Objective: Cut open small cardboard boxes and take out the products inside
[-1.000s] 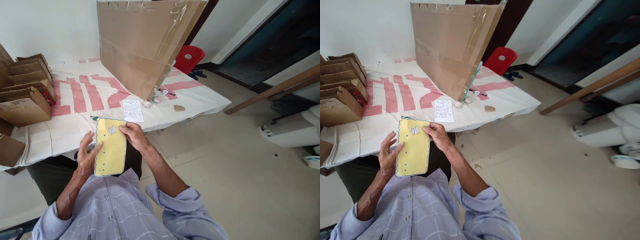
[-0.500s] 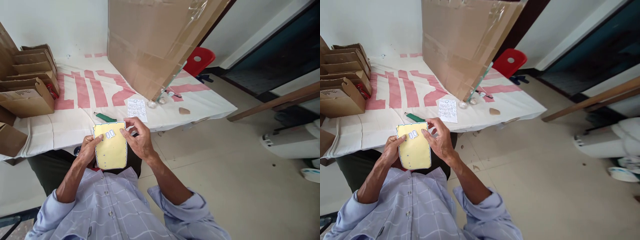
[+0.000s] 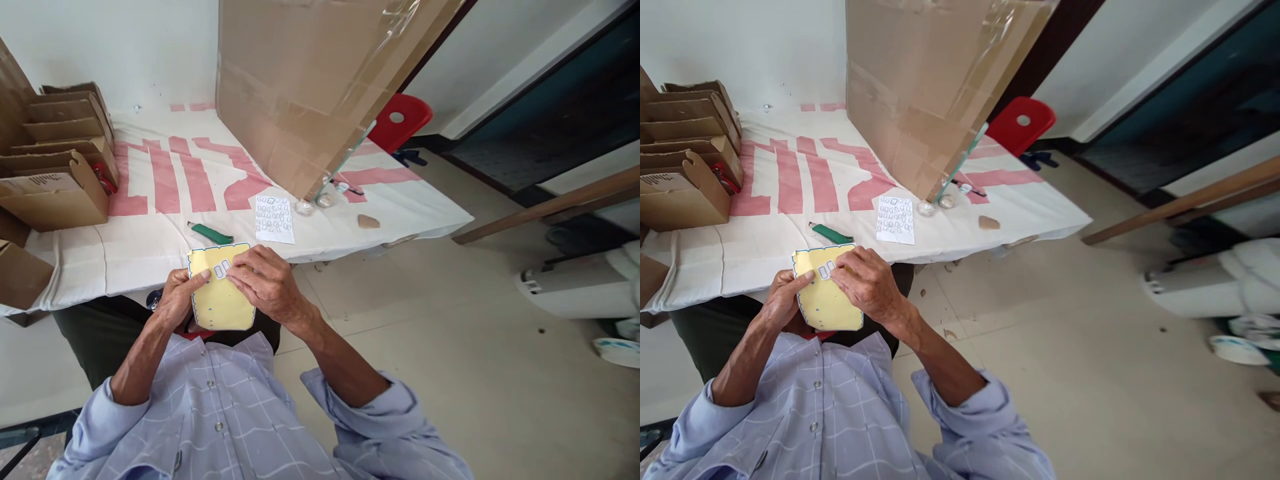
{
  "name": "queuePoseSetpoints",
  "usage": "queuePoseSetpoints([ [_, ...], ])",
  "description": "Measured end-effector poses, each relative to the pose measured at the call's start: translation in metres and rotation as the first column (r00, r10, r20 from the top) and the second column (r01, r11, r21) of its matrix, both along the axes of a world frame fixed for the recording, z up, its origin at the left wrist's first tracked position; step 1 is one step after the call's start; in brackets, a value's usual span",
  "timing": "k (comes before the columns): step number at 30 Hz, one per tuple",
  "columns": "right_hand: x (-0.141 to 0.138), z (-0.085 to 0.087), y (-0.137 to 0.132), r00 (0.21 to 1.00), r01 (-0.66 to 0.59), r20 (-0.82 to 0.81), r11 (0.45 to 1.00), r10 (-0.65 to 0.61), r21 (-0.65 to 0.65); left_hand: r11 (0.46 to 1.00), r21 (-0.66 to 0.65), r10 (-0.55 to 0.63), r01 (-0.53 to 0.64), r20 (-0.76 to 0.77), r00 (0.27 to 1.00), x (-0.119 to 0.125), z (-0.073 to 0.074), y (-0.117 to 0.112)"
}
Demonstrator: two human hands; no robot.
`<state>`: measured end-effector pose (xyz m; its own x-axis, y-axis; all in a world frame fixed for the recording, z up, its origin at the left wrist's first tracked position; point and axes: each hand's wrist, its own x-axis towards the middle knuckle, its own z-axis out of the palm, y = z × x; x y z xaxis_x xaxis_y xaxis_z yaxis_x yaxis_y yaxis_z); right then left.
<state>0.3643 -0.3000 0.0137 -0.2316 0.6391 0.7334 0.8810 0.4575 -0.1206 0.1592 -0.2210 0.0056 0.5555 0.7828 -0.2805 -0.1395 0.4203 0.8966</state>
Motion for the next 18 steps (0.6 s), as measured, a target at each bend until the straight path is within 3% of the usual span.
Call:
queuePoseSetpoints([
  [5, -0.004, 0.0, -0.001, 0.999, -0.041, 0.007, 0.998, 0.04, 0.043, 0.999, 0.023, -0.039, 0.04, -0.043, 0.998, 0.001, -0.004, -0.001],
  [10, -0.001, -0.002, -0.001, 1.0, -0.007, 0.017, 1.0, 0.007, -0.008, 0.999, 0.012, -0.049, 0.05, -0.068, 0.997, 0.0, -0.003, -0.002],
  [14, 0.001, -0.004, -0.002, 0.999, 0.015, 0.046, 1.0, -0.016, 0.028, 0.999, 0.014, -0.044, 0.046, -0.102, 0.994, -0.002, 0.003, -0.001],
  [18, 0.001, -0.004, -0.003, 0.998, -0.054, 0.021, 0.996, 0.053, 0.074, 0.998, -0.011, -0.06, 0.059, -0.129, 0.99, -0.001, 0.013, -0.004],
])
